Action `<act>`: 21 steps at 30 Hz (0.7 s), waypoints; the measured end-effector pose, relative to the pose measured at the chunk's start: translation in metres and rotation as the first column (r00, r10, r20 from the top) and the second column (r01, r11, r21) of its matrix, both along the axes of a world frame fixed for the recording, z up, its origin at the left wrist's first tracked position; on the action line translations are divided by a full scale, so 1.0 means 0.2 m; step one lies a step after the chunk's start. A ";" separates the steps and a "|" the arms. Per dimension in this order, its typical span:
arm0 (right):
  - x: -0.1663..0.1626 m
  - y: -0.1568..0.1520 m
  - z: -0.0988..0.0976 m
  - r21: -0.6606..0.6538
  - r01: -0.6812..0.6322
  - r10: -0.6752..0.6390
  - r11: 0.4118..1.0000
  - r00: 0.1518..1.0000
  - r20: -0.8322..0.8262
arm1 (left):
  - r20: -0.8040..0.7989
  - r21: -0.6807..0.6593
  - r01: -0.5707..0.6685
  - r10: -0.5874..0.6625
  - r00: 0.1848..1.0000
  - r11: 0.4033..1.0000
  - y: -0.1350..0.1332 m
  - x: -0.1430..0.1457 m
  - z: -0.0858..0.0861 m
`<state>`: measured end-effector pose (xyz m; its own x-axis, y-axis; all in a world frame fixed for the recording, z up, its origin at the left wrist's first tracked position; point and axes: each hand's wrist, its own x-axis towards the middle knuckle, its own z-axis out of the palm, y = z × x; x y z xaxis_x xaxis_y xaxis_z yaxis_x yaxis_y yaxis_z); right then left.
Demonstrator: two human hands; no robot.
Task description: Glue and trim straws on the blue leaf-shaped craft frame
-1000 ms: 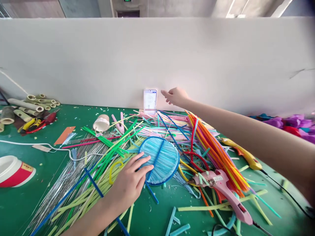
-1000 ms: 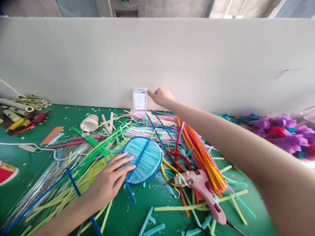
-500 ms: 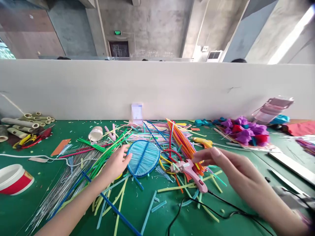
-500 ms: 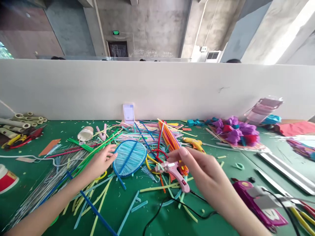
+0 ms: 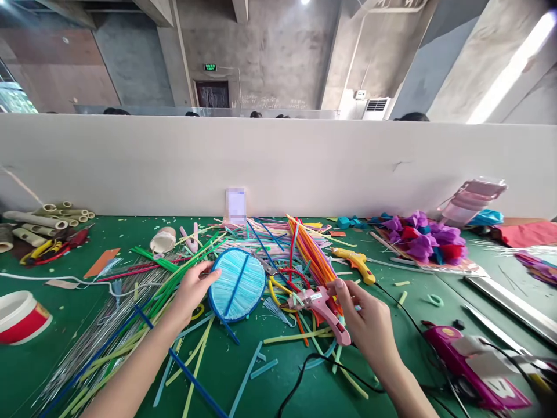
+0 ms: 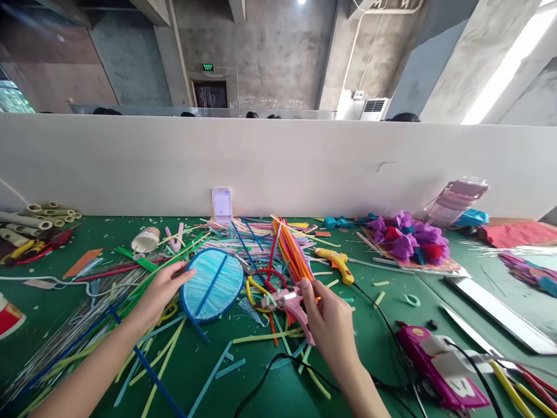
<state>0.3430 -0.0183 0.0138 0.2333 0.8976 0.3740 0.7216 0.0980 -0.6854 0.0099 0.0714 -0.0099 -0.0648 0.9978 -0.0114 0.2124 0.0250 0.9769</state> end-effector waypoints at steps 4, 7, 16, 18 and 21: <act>-0.01 0.02 -0.06 -0.034 -0.024 0.026 0.999 0.997 0.067 | 0.206 -0.011 -0.076 0.077 0.975 0.997 -0.04 0.00 -0.04; -0.04 0.02 -0.08 -0.050 -0.043 0.047 0.998 0.995 0.086 | 0.254 0.038 -0.155 0.140 0.957 0.987 -0.06 0.01 -0.07; -0.08 -0.01 -0.08 0.065 -0.006 0.003 0.998 0.999 0.045 | 0.555 0.145 -0.184 0.074 0.829 0.972 -0.16 0.11 -0.01; -0.12 -0.03 -0.05 0.086 -0.051 0.046 0.995 0.997 0.054 | 0.605 0.133 -0.172 0.058 0.794 0.976 -0.18 0.13 0.01; -0.23 -0.07 0.02 0.081 -0.215 0.208 0.973 0.974 0.090 | 0.665 0.129 -0.172 0.044 0.745 0.977 -0.22 0.15 0.07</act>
